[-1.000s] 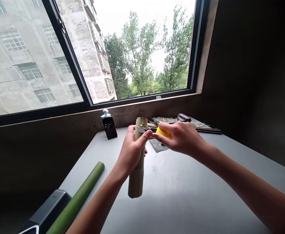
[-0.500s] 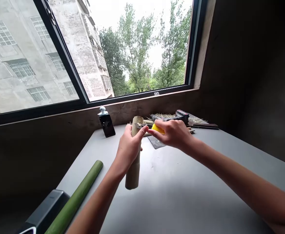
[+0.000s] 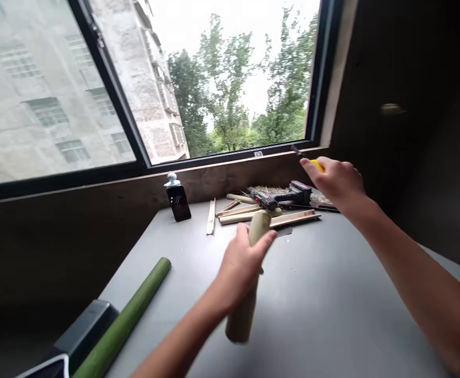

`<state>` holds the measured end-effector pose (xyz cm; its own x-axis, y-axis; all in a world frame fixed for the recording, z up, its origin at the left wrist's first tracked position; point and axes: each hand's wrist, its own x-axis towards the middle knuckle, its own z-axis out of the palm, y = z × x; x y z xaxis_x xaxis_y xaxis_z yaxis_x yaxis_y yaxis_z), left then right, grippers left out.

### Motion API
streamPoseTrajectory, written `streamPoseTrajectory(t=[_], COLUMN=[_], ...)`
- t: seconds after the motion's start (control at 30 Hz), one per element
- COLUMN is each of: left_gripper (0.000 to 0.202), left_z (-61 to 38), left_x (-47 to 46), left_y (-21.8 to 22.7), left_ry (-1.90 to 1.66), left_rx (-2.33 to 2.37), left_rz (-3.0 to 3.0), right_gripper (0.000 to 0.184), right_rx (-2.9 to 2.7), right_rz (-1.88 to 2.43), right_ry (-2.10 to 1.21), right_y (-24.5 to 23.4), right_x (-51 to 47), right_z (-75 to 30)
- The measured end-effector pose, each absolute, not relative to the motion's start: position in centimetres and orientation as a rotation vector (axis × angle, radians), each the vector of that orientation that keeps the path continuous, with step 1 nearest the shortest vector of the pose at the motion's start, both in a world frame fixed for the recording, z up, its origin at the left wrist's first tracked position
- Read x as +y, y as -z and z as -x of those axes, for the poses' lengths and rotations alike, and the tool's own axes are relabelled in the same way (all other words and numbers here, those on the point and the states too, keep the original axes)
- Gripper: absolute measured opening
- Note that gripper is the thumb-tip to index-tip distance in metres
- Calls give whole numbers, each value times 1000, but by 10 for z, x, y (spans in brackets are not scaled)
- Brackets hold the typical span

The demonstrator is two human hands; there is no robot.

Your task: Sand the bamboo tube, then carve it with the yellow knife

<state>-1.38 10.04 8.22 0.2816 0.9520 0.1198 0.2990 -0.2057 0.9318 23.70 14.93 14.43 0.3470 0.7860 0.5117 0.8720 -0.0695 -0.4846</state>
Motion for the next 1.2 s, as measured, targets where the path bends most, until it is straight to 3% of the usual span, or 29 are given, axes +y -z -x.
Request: streamPoseTrajectory(t=[0.17, 0.3, 0.5, 0.7, 0.97, 1.2], left_gripper=[54, 51, 50, 62, 35, 39], left_z=[21, 23, 12, 0, -15, -6], left_x=[116, 117, 107, 103, 84, 82], left_y=[-88, -91, -83, -69, -47, -31], left_ry=[-1016, -981, -904, -813, -751, -844], left_rx=[1120, 1058, 957, 961, 783, 950], left_rz=[-1597, -1564, -1502, -1382, -1342, -1330], right_gripper=[28, 49, 44, 40, 43, 33], right_rx=[-1467, -1703, -1785, -1712, -1715, -1962], right_rz=[1694, 1376, 1039, 977, 1103, 1346], right_ry=[-103, -517, -1018, -1231, -1096, -700], right_y=[-148, -131, -98, -79, -61, -45], right_x=[156, 147, 111, 105, 98, 82], right_z=[-257, -222, -183, -191, -204, -207])
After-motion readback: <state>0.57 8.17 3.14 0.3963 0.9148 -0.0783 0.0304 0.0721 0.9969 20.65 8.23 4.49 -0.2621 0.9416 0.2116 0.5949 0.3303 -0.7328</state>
